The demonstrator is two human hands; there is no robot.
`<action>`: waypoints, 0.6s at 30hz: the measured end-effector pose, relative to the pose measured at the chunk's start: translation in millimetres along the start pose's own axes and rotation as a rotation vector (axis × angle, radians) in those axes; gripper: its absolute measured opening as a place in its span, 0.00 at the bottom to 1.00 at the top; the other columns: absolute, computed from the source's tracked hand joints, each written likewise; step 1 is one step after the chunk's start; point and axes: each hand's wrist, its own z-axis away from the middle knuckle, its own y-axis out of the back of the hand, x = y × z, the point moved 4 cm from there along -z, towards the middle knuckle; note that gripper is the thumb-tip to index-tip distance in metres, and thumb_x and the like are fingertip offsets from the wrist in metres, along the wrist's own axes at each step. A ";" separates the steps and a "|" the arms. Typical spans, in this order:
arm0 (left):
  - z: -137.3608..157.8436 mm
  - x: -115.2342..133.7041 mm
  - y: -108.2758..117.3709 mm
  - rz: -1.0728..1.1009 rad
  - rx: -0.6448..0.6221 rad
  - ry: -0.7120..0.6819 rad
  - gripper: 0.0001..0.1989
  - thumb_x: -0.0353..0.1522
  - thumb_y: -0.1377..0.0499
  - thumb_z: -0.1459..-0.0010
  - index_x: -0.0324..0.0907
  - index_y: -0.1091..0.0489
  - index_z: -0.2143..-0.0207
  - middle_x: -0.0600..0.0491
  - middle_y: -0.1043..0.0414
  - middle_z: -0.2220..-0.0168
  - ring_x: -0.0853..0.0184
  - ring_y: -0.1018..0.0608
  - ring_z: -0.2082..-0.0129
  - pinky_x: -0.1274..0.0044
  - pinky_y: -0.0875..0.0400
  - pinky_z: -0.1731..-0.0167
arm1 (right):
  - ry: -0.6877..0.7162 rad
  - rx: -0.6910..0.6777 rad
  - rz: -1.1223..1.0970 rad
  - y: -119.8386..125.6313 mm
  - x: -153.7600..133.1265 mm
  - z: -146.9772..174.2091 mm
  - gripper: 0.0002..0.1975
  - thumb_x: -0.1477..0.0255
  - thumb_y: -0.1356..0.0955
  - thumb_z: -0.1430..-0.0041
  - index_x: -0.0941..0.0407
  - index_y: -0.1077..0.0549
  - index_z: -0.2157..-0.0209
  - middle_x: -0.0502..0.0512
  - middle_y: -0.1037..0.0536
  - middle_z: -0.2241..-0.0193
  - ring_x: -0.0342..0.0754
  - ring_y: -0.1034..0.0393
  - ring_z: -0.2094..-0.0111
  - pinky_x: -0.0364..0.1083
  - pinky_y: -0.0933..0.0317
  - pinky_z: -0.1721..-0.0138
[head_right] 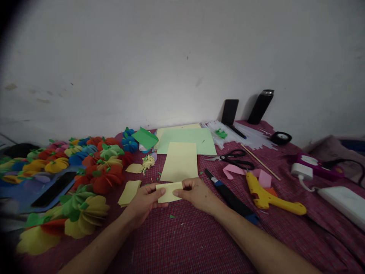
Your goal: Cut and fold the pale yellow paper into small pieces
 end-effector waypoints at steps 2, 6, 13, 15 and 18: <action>-0.2 0.0 0.3 -0.001 -0.003 -0.004 0.16 0.35 0.41 0.53 0.35 0.31 0.63 0.47 0.29 0.66 0.65 0.27 0.68 0.72 0.30 0.70 | -0.003 -0.002 -0.007 -0.6 0.3 -0.2 0.14 0.63 0.35 0.54 0.59 0.36 0.83 0.44 0.47 0.85 0.37 0.55 0.82 0.39 0.60 0.82; -0.9 -1.3 1.2 -0.004 0.035 0.007 0.15 0.36 0.39 0.57 0.36 0.31 0.67 0.48 0.29 0.69 0.66 0.28 0.70 0.73 0.31 0.72 | -0.018 -0.013 -0.008 -2.6 2.4 -0.1 0.15 0.63 0.35 0.54 0.59 0.37 0.83 0.44 0.47 0.85 0.37 0.55 0.82 0.39 0.60 0.82; -2.2 -4.7 -3.6 -0.137 0.081 -0.085 0.13 0.37 0.38 0.59 0.36 0.31 0.73 0.54 0.30 0.76 0.71 0.31 0.75 0.80 0.39 0.73 | -0.006 -0.031 0.007 -10.8 6.8 1.4 0.15 0.62 0.35 0.54 0.59 0.36 0.83 0.43 0.47 0.86 0.36 0.56 0.83 0.39 0.60 0.82; -2.4 -6.4 -3.8 -0.141 0.092 -0.098 0.13 0.37 0.38 0.60 0.36 0.31 0.75 0.55 0.31 0.78 0.72 0.32 0.76 0.81 0.40 0.74 | -0.010 -0.035 0.013 -12.7 7.2 1.4 0.15 0.61 0.35 0.55 0.59 0.35 0.83 0.43 0.47 0.86 0.36 0.56 0.83 0.39 0.59 0.83; -3.0 -8.5 -2.1 -0.069 0.100 -0.079 0.13 0.38 0.38 0.59 0.36 0.30 0.75 0.54 0.31 0.79 0.71 0.31 0.78 0.80 0.41 0.75 | -0.008 -0.029 0.019 -12.9 5.5 1.4 0.14 0.62 0.35 0.55 0.59 0.32 0.82 0.44 0.44 0.86 0.37 0.54 0.83 0.39 0.58 0.82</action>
